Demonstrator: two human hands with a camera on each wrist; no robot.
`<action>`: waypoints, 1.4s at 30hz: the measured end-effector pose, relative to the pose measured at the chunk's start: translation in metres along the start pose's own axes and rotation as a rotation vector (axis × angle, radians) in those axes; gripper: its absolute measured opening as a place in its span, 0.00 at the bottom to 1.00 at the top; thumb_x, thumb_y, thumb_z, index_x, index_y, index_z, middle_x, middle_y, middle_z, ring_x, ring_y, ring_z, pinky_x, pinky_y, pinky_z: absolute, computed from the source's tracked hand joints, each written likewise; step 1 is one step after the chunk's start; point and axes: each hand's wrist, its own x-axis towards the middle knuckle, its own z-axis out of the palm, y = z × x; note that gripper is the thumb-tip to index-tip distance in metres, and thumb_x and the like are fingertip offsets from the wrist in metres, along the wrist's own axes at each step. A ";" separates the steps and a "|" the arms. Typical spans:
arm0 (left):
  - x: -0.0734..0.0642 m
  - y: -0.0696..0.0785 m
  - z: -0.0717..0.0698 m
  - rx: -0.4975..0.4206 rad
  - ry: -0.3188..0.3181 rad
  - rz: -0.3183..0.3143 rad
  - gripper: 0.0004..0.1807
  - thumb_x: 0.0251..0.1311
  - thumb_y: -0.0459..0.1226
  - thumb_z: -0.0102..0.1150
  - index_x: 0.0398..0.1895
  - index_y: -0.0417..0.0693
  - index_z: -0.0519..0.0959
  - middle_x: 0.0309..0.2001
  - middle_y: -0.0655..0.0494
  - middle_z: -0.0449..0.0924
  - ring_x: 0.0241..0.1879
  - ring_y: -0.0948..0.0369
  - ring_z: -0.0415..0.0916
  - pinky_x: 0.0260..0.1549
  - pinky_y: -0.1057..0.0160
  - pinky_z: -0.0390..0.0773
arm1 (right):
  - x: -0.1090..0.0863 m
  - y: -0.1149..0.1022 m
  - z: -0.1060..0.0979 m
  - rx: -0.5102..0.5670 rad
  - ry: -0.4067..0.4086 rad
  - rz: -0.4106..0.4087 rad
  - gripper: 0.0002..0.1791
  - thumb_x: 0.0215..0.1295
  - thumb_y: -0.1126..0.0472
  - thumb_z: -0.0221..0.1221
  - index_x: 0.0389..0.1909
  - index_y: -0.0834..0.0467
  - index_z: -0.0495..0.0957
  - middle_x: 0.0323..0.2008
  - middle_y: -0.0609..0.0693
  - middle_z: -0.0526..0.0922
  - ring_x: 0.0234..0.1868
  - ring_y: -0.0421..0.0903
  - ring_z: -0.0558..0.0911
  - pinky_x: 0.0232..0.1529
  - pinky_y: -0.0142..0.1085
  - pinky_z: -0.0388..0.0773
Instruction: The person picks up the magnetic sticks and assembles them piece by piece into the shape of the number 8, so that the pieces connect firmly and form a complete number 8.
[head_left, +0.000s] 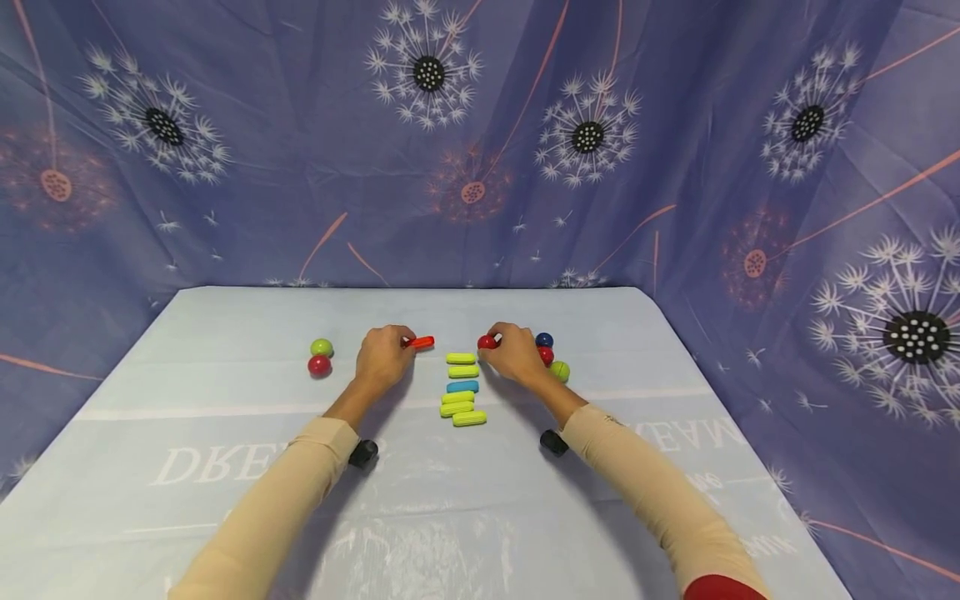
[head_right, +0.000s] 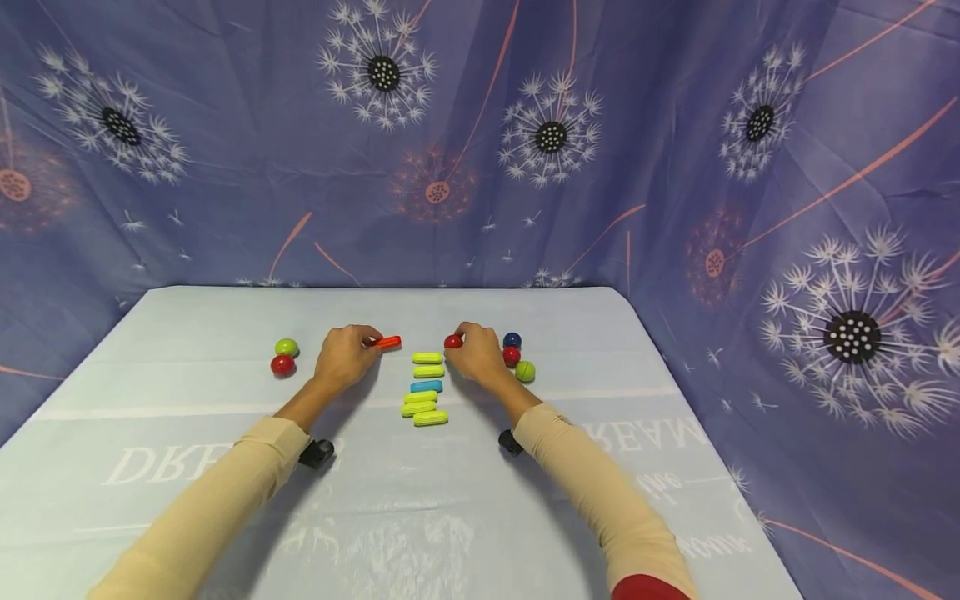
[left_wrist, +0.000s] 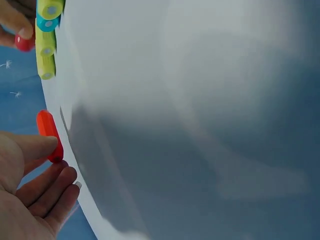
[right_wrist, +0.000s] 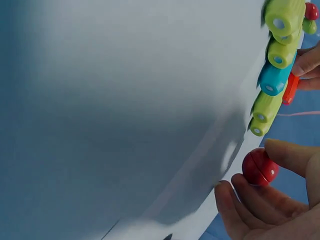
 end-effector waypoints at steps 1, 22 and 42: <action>0.001 0.002 0.000 0.005 0.002 0.000 0.13 0.61 0.30 0.60 0.48 0.41 0.87 0.42 0.43 0.88 0.39 0.49 0.82 0.41 0.50 0.81 | 0.002 -0.001 0.001 0.010 0.007 0.008 0.19 0.63 0.53 0.68 0.52 0.58 0.83 0.40 0.55 0.88 0.40 0.51 0.84 0.43 0.44 0.80; 0.017 0.023 0.017 0.044 -0.014 0.035 0.12 0.63 0.32 0.63 0.48 0.44 0.88 0.45 0.47 0.89 0.42 0.50 0.85 0.39 0.53 0.83 | 0.024 -0.021 0.022 0.011 0.008 0.064 0.21 0.64 0.53 0.68 0.55 0.57 0.83 0.42 0.55 0.88 0.44 0.52 0.83 0.45 0.42 0.81; 0.020 0.031 0.021 0.090 -0.029 0.065 0.12 0.64 0.34 0.64 0.49 0.45 0.88 0.46 0.48 0.89 0.43 0.49 0.86 0.40 0.52 0.84 | 0.029 -0.019 0.024 -0.067 -0.026 0.015 0.21 0.64 0.52 0.68 0.54 0.58 0.84 0.44 0.55 0.88 0.46 0.51 0.84 0.47 0.42 0.81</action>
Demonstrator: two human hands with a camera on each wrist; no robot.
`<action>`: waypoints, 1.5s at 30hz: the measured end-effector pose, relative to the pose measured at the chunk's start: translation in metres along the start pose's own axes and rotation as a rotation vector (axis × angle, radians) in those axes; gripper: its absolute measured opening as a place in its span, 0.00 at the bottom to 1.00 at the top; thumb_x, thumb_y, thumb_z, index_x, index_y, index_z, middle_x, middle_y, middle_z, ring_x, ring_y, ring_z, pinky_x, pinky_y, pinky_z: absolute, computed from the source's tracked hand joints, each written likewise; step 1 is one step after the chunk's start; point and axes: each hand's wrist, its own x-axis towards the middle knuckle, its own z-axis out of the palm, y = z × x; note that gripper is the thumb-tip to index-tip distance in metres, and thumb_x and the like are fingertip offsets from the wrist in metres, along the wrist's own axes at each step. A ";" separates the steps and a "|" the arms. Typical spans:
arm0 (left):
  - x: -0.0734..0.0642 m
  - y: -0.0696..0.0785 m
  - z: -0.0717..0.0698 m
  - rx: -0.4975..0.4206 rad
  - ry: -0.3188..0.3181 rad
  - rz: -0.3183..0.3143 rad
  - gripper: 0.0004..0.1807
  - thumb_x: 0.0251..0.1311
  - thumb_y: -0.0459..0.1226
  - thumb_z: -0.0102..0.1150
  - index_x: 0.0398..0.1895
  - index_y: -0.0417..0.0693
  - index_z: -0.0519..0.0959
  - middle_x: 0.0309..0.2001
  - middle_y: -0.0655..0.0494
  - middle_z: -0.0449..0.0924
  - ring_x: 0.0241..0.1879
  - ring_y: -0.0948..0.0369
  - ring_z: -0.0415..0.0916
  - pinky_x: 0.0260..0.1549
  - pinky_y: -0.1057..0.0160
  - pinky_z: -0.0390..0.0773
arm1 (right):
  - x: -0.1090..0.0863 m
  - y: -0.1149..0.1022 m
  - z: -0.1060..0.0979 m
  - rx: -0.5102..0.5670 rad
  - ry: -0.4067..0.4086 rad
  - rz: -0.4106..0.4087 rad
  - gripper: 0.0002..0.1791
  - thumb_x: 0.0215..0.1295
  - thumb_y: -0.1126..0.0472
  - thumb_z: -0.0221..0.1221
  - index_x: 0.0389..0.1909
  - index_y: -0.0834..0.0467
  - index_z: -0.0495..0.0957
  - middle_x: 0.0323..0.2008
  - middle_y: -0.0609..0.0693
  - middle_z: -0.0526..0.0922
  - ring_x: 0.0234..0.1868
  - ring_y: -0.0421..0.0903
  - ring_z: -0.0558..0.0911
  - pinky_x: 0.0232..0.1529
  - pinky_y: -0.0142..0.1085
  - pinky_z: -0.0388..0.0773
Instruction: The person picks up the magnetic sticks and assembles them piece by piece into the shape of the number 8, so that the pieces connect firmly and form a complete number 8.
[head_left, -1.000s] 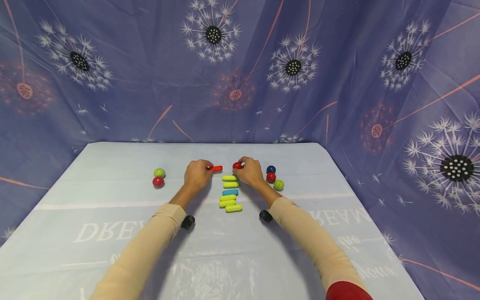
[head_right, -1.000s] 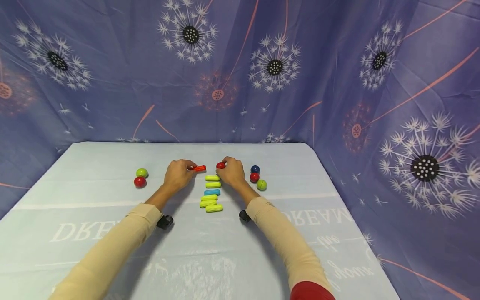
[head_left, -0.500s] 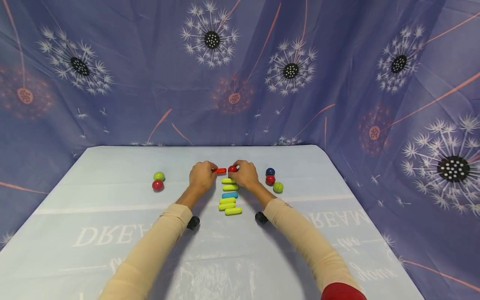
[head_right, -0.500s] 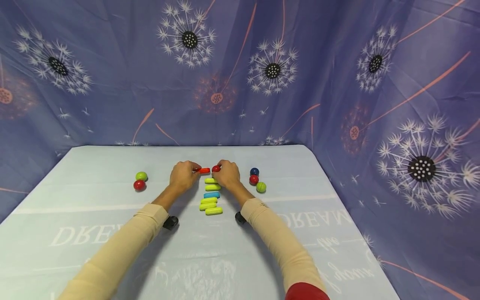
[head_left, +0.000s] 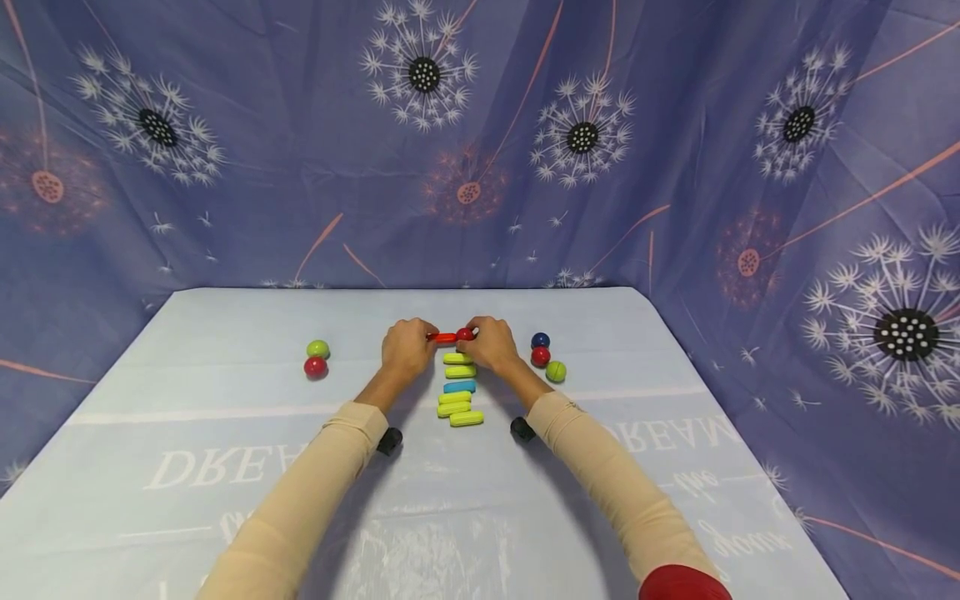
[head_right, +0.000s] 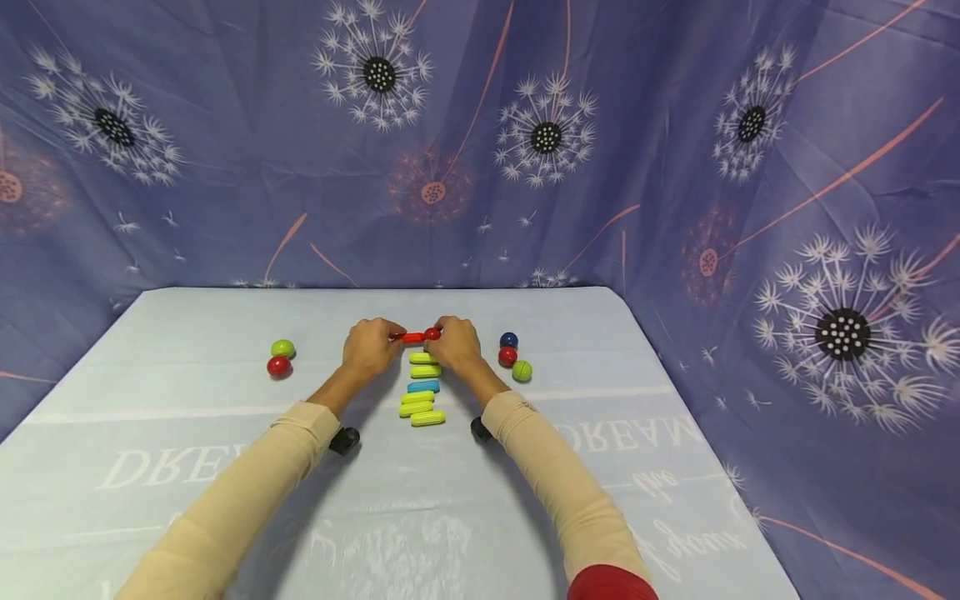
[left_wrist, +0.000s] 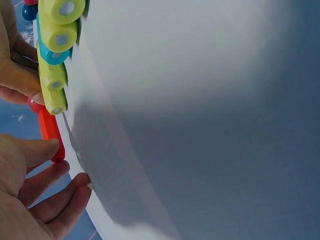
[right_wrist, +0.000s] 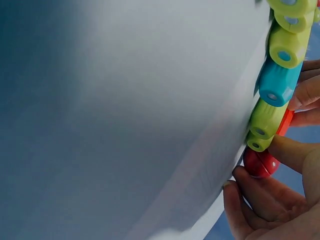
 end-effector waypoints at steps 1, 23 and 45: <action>0.000 0.000 0.000 0.002 -0.004 -0.002 0.12 0.65 0.34 0.64 0.49 0.45 0.88 0.46 0.48 0.89 0.43 0.49 0.86 0.40 0.52 0.84 | 0.000 0.000 0.000 0.000 -0.001 0.000 0.21 0.64 0.52 0.68 0.54 0.58 0.84 0.44 0.56 0.88 0.46 0.51 0.84 0.47 0.42 0.81; -0.007 -0.016 -0.018 0.000 -0.044 -0.001 0.18 0.65 0.37 0.63 0.58 0.46 0.84 0.47 0.45 0.88 0.46 0.51 0.85 0.42 0.51 0.83 | 0.000 0.000 -0.002 0.018 -0.021 -0.007 0.22 0.65 0.51 0.68 0.55 0.59 0.84 0.46 0.55 0.88 0.47 0.51 0.84 0.48 0.43 0.81; -0.039 -0.095 -0.092 -0.016 0.128 0.032 0.18 0.60 0.34 0.62 0.54 0.40 0.83 0.45 0.34 0.86 0.39 0.42 0.84 0.39 0.41 0.79 | 0.001 0.001 -0.003 0.019 -0.033 -0.009 0.22 0.64 0.51 0.69 0.54 0.59 0.84 0.45 0.55 0.88 0.46 0.51 0.84 0.46 0.42 0.82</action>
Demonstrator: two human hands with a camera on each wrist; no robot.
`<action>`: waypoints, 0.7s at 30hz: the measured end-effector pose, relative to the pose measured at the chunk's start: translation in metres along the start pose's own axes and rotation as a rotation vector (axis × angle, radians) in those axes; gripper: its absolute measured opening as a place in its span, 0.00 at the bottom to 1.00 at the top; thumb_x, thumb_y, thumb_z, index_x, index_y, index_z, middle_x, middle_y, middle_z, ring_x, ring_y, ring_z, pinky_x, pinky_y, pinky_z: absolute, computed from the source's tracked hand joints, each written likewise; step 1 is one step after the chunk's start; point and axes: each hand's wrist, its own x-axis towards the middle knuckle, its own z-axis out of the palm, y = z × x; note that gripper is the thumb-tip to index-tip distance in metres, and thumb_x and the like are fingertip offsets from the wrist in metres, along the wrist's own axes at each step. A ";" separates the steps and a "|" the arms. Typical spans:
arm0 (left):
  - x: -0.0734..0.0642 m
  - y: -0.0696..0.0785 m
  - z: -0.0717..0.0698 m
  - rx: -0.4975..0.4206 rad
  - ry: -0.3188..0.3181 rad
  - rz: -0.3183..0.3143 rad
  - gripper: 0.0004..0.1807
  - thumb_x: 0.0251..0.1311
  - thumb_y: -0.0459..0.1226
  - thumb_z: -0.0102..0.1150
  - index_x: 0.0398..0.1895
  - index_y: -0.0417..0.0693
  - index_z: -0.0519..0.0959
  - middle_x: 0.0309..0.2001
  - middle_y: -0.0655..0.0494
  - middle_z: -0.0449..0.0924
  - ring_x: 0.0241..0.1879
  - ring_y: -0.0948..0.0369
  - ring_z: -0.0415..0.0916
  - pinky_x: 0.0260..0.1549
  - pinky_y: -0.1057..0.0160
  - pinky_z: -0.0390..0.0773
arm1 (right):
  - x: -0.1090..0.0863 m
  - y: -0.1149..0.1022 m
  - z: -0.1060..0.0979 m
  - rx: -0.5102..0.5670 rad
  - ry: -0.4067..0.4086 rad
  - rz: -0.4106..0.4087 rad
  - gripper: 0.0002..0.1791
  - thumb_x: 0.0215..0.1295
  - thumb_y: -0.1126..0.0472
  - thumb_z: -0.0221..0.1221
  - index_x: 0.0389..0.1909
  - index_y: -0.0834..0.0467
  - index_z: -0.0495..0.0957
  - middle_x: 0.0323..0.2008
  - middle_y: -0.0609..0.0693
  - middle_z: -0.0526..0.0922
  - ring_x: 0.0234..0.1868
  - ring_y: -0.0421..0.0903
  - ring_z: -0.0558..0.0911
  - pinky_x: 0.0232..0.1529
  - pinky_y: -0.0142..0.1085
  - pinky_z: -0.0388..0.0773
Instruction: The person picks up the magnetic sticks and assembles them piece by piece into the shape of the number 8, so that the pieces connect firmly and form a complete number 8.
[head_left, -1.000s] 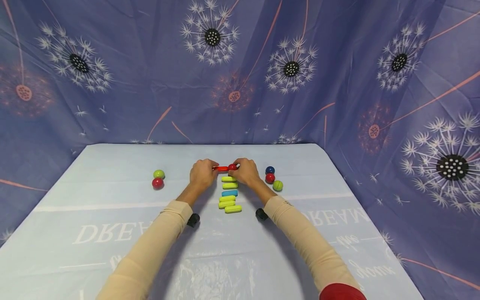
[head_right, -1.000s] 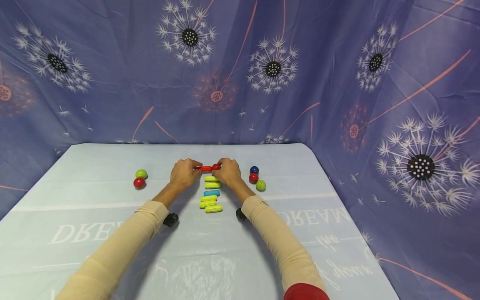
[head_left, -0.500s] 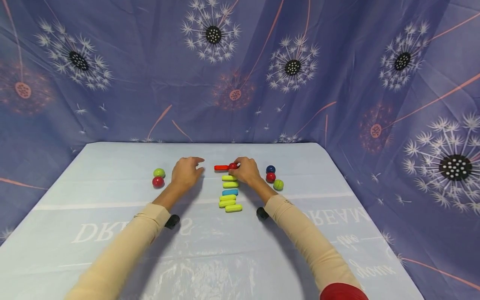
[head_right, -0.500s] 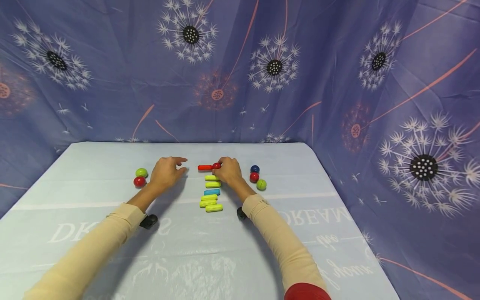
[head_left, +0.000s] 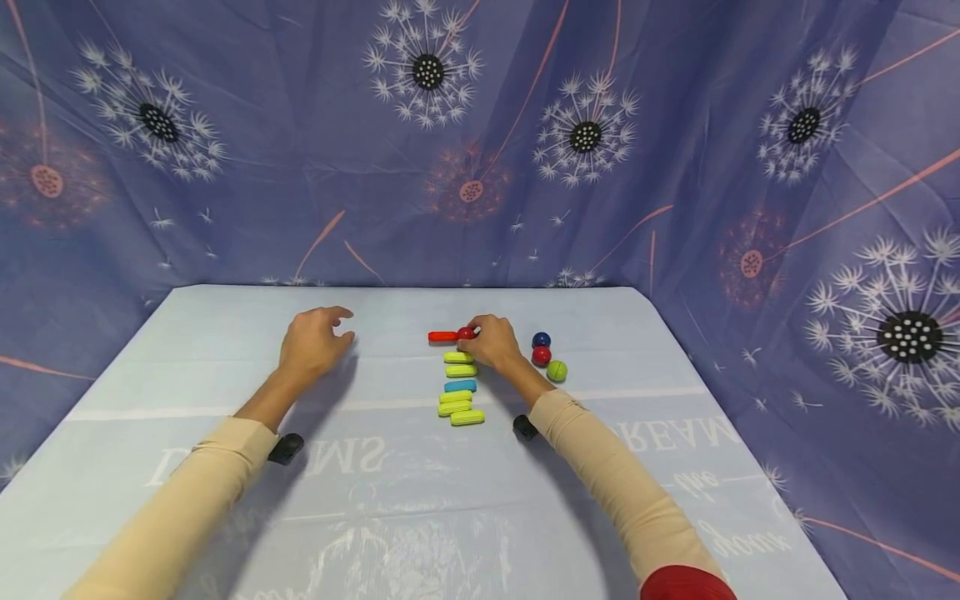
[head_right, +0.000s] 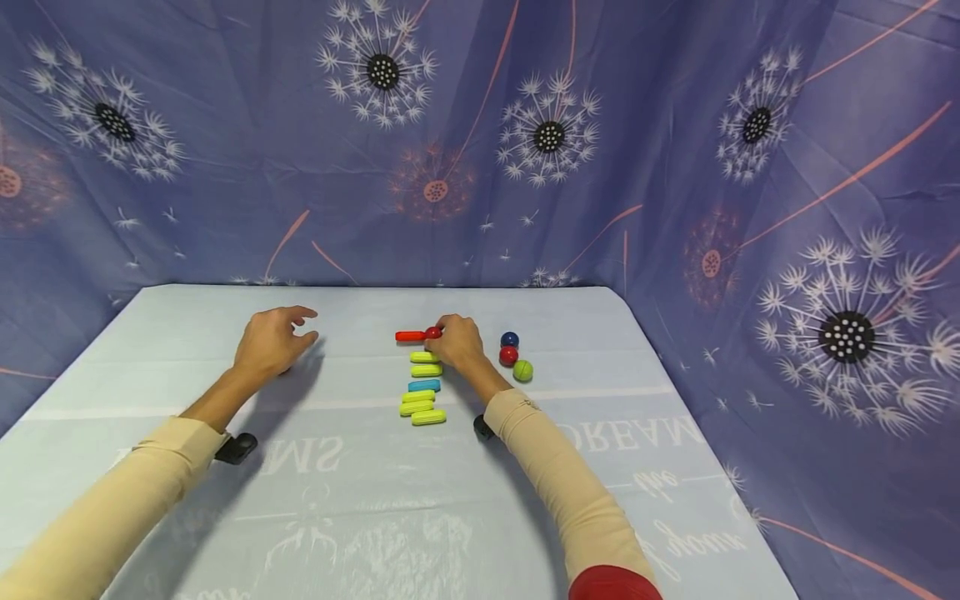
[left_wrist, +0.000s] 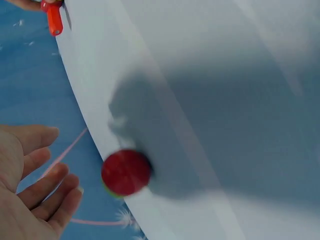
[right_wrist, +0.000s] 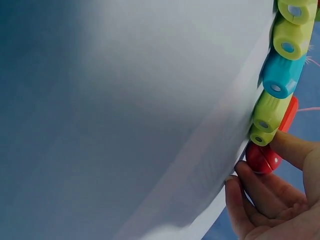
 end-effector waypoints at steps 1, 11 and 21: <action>-0.002 -0.003 -0.003 0.002 -0.002 -0.001 0.19 0.60 0.34 0.62 0.54 0.40 0.83 0.46 0.34 0.86 0.39 0.42 0.84 0.39 0.40 0.79 | 0.000 0.000 0.000 0.000 -0.001 0.003 0.22 0.64 0.51 0.69 0.54 0.59 0.84 0.45 0.55 0.88 0.46 0.51 0.84 0.46 0.42 0.82; -0.014 -0.026 -0.018 0.025 -0.060 -0.039 0.21 0.60 0.36 0.60 0.56 0.39 0.82 0.51 0.30 0.83 0.38 0.41 0.81 0.33 0.45 0.78 | 0.000 0.000 0.002 0.002 -0.008 0.015 0.22 0.64 0.51 0.69 0.54 0.59 0.84 0.45 0.54 0.88 0.46 0.50 0.84 0.46 0.41 0.81; -0.012 -0.036 -0.016 0.023 -0.171 -0.097 0.21 0.64 0.38 0.57 0.57 0.36 0.82 0.16 0.53 0.78 0.20 0.57 0.64 0.18 0.60 0.64 | 0.000 0.000 0.001 0.015 -0.002 0.022 0.22 0.64 0.51 0.69 0.55 0.59 0.84 0.45 0.54 0.88 0.44 0.49 0.83 0.46 0.42 0.81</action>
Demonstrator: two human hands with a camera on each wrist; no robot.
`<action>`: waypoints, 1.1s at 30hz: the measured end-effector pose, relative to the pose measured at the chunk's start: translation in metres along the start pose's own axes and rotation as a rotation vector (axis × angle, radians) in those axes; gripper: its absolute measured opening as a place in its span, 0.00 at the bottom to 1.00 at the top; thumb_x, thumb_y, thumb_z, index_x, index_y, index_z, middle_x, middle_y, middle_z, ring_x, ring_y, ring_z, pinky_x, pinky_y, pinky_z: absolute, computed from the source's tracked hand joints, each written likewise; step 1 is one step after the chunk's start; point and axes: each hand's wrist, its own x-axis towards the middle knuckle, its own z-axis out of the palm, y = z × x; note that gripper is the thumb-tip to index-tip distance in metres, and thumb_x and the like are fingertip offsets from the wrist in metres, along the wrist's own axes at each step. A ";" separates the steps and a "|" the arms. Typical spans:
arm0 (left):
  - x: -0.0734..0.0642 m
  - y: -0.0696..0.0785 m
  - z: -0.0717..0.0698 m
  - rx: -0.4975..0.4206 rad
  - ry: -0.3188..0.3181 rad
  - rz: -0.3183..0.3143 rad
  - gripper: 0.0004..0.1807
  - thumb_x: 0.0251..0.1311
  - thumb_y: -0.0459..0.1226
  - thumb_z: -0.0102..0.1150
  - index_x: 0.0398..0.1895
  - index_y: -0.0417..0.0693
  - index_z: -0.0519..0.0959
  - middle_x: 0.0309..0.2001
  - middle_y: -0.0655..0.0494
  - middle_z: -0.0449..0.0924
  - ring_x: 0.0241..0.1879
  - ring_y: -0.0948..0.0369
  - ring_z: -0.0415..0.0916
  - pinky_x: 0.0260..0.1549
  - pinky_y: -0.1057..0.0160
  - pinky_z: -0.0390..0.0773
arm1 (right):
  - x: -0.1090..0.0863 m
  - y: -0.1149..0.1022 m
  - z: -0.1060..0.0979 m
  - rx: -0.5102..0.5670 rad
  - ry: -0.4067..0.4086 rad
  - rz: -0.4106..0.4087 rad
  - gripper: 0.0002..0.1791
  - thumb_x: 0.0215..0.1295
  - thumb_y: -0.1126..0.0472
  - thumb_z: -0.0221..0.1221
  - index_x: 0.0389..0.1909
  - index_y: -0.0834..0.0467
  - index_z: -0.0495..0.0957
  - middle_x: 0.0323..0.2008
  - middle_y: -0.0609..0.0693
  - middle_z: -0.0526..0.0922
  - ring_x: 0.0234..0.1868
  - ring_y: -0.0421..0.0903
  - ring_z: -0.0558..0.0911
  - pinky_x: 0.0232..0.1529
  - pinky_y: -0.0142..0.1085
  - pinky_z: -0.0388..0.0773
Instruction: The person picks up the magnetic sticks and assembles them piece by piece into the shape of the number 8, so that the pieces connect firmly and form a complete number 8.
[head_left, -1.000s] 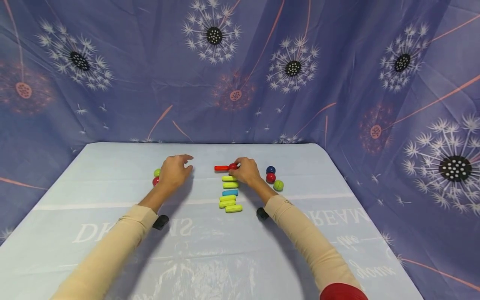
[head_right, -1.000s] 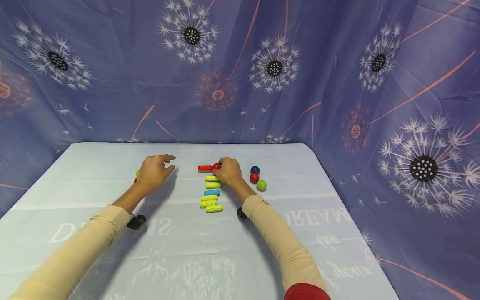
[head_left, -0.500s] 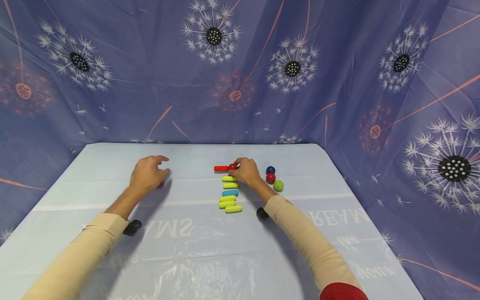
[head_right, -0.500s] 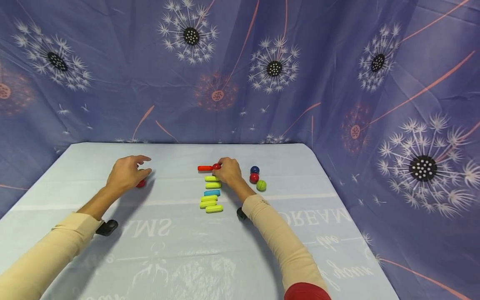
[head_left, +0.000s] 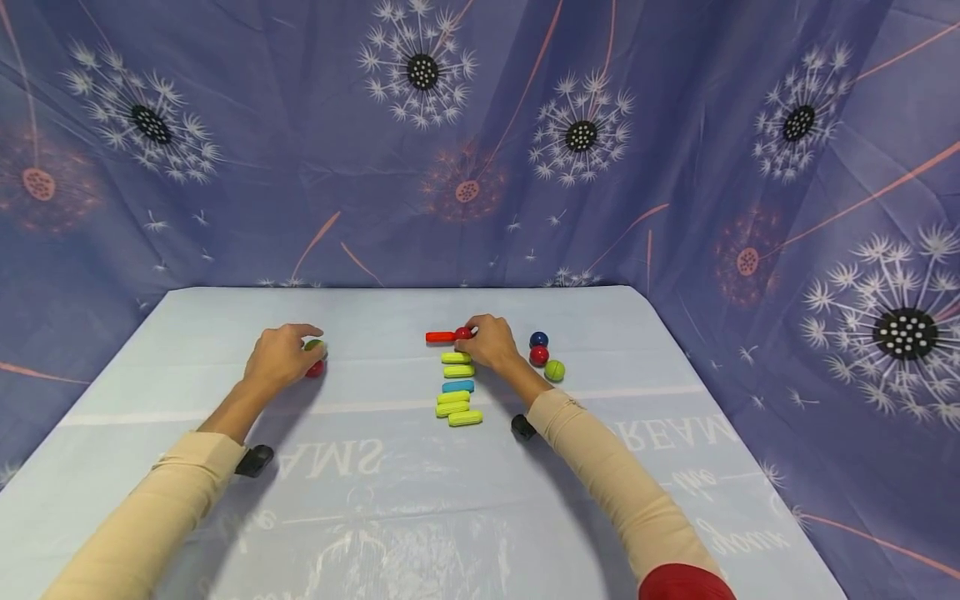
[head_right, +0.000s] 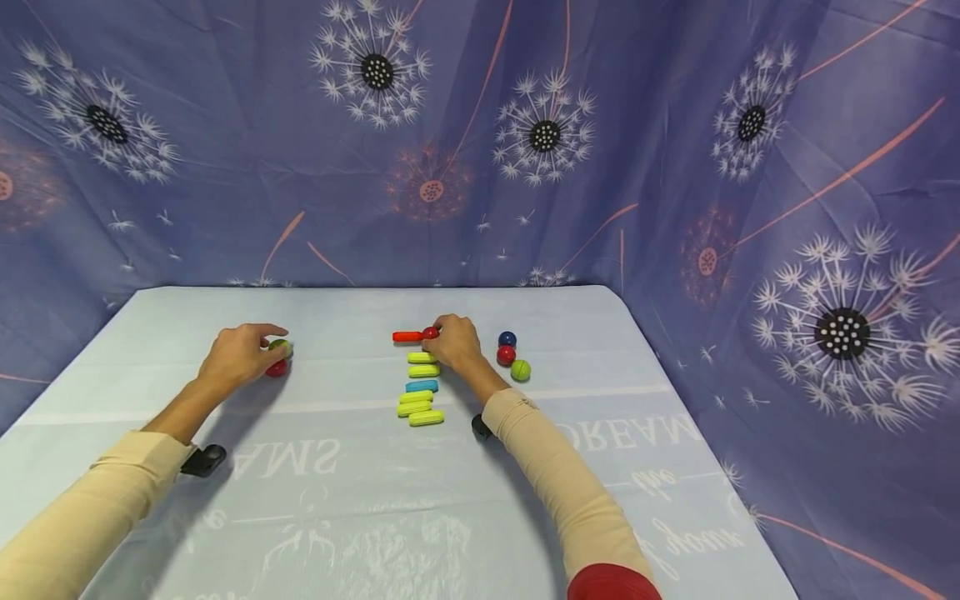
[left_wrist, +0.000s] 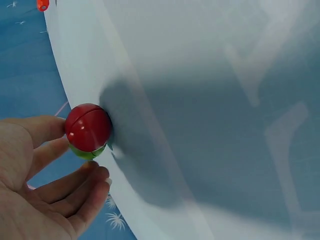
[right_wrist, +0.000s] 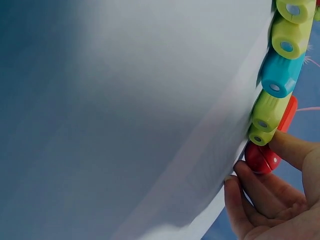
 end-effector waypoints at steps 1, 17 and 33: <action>0.000 0.000 0.000 0.001 -0.006 -0.008 0.21 0.64 0.38 0.57 0.57 0.36 0.82 0.16 0.54 0.79 0.21 0.56 0.67 0.19 0.59 0.67 | 0.000 0.000 -0.001 0.000 0.000 -0.002 0.22 0.64 0.51 0.69 0.55 0.59 0.84 0.45 0.55 0.88 0.44 0.49 0.83 0.46 0.42 0.81; 0.004 0.000 0.006 0.010 -0.024 -0.037 0.21 0.62 0.37 0.59 0.56 0.36 0.82 0.41 0.35 0.87 0.27 0.51 0.72 0.22 0.56 0.72 | 0.001 0.001 -0.001 -0.008 -0.011 -0.001 0.22 0.64 0.51 0.69 0.54 0.58 0.84 0.45 0.54 0.87 0.43 0.48 0.83 0.45 0.41 0.80; 0.012 0.008 0.009 -0.026 0.054 0.013 0.20 0.61 0.36 0.58 0.55 0.36 0.82 0.14 0.54 0.77 0.15 0.60 0.57 0.14 0.61 0.56 | 0.002 0.001 0.000 -0.001 -0.002 0.007 0.22 0.63 0.51 0.69 0.54 0.59 0.84 0.45 0.54 0.88 0.43 0.49 0.81 0.45 0.41 0.80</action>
